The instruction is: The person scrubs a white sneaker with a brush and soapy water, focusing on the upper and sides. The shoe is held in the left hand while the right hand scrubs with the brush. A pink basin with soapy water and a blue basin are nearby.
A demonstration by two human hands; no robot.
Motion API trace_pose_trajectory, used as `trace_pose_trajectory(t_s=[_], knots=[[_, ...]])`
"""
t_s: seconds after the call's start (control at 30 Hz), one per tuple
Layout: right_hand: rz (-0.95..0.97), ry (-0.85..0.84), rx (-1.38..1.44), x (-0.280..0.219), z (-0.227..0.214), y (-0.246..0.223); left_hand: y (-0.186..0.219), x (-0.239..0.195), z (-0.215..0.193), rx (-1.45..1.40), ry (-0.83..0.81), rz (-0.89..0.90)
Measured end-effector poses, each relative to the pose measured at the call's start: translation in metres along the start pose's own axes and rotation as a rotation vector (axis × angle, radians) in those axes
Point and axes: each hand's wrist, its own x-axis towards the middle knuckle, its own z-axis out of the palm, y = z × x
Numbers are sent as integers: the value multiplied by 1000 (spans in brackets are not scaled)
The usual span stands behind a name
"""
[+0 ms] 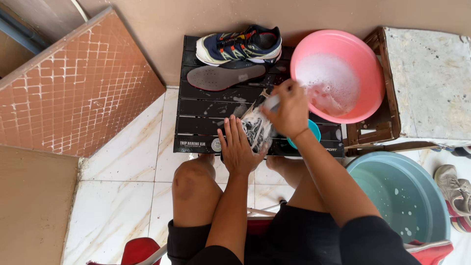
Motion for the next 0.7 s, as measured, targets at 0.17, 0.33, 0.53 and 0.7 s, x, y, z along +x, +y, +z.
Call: trace_pose_trajectory(t_s=[0.17,0.33,0.53,0.7], knots=[[-173,-128,50,-25,7,-12,5,-3,6,-15,16,18],[-54,-36,6,-12,-8,-9,-1,-1,-1,-4,20,19],[-237,-228,164,-19,8,6,1,-2,0,-12,12,18],[-293,-345,93,-35,10,-22,3,-1,-4,-3,22,12]])
